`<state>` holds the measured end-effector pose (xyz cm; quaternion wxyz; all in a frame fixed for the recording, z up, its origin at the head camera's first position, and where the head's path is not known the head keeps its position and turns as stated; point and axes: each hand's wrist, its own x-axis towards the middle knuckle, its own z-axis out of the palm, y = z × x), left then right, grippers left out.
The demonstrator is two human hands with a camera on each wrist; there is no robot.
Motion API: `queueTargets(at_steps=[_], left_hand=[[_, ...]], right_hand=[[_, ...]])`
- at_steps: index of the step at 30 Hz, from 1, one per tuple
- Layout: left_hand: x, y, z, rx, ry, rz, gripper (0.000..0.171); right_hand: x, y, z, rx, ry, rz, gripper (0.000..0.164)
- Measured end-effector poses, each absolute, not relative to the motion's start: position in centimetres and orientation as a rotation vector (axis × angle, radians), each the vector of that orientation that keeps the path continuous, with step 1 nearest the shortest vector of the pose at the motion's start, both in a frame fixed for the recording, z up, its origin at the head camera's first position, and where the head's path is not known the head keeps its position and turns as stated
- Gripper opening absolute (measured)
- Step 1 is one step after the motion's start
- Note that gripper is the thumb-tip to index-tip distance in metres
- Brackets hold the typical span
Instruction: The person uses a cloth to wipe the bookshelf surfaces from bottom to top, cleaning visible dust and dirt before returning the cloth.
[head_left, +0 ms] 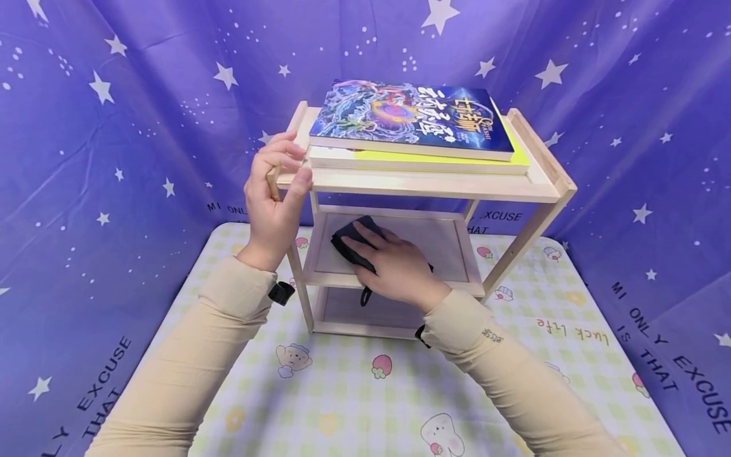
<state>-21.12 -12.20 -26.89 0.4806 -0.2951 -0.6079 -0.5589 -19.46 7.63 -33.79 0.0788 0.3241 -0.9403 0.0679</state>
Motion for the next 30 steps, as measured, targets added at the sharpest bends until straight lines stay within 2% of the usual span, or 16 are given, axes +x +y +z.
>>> queueTargets(at_steps=[30], left_hand=[[-21.20, -12.22, -26.83, -0.728, -1.482, -1.333, 0.046]], right_hand=[[-20.46, 7.88, -33.86, 1.434, -2.622, 0.381, 0.047]])
